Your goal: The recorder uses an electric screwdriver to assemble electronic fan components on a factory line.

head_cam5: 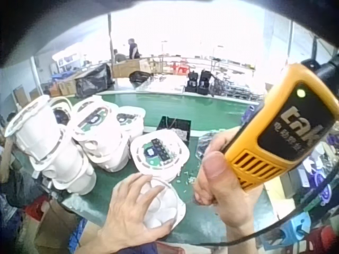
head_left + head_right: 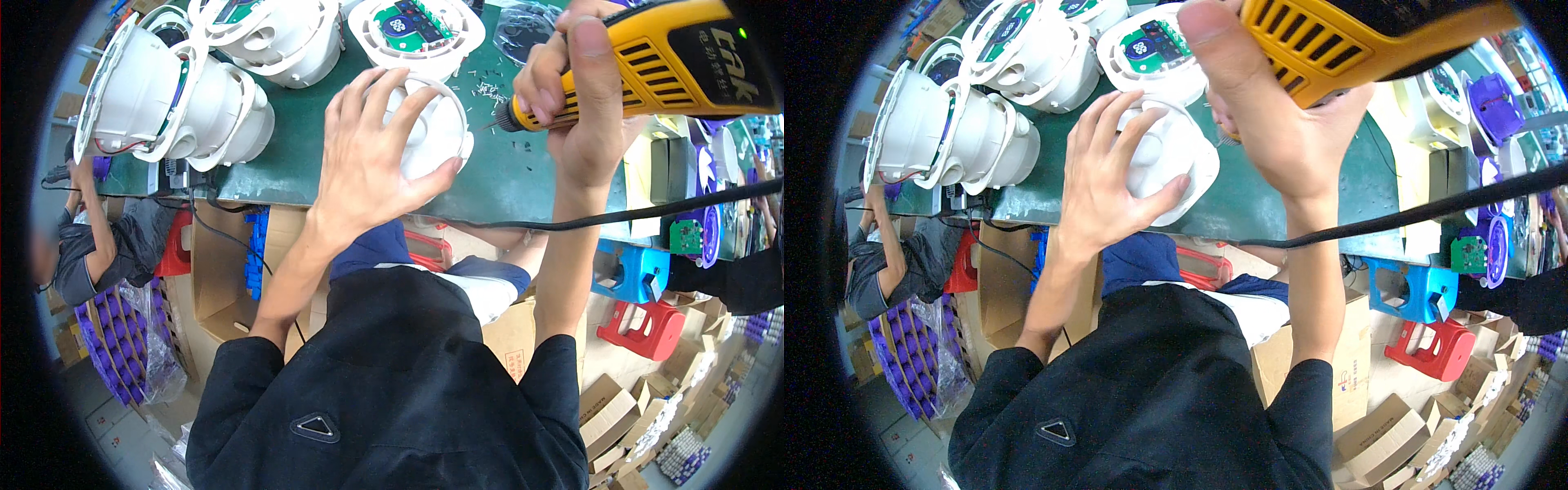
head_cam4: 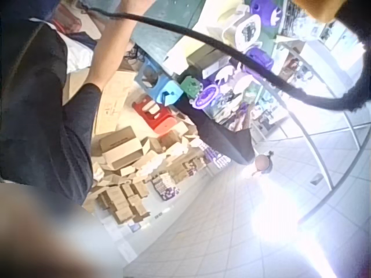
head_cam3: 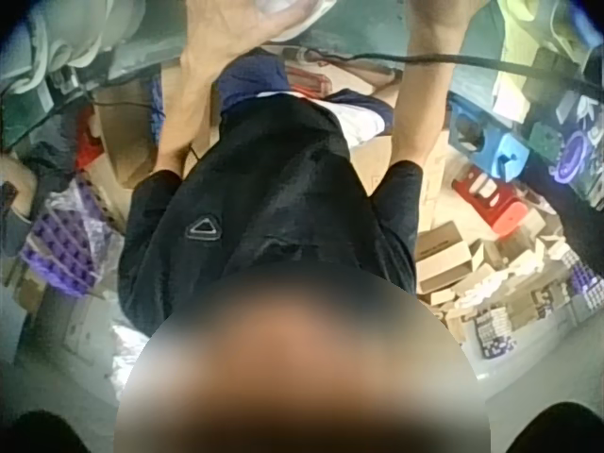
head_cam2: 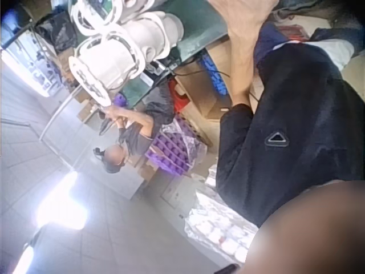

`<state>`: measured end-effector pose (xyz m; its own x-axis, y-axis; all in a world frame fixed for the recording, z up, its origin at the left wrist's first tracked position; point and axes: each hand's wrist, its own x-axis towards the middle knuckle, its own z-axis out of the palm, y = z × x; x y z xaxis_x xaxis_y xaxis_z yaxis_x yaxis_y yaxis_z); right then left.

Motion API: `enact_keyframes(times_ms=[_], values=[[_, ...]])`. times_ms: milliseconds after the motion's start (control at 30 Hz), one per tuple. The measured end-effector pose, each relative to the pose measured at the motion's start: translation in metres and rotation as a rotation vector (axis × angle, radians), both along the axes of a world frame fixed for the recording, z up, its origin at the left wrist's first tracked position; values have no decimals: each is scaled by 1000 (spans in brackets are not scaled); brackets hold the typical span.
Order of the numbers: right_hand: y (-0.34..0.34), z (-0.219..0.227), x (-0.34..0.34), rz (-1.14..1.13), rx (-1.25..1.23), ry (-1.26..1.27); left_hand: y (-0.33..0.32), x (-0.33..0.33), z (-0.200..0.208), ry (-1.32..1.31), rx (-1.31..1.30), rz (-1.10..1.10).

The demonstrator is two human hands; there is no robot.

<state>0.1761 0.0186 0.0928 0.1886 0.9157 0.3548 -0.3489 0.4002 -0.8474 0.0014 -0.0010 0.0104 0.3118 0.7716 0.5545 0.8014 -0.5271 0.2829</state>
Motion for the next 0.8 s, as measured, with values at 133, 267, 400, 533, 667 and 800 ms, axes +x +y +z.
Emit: enact_keyframes(times_ms=[133, 267, 400, 533, 667, 800], values=[[12, -14, 29, -24, 200, -131, 17, 11, 21, 120, -13, -174], [10, -17, 44, 57, 362, -146, 42, 47, 29, 376, -145, -321], [-1, -16, 47, 32, 403, -111, 52, 59, 37, 615, -184, -375], [1, -13, 46, -111, 373, -126, 65, 65, 41, 579, -191, -341], [25, -26, 58, -112, 382, -45, 76, 70, 38, 450, -201, -379], [29, -19, 60, -139, 439, -57, 99, 82, 36, 346, -430, -542]])
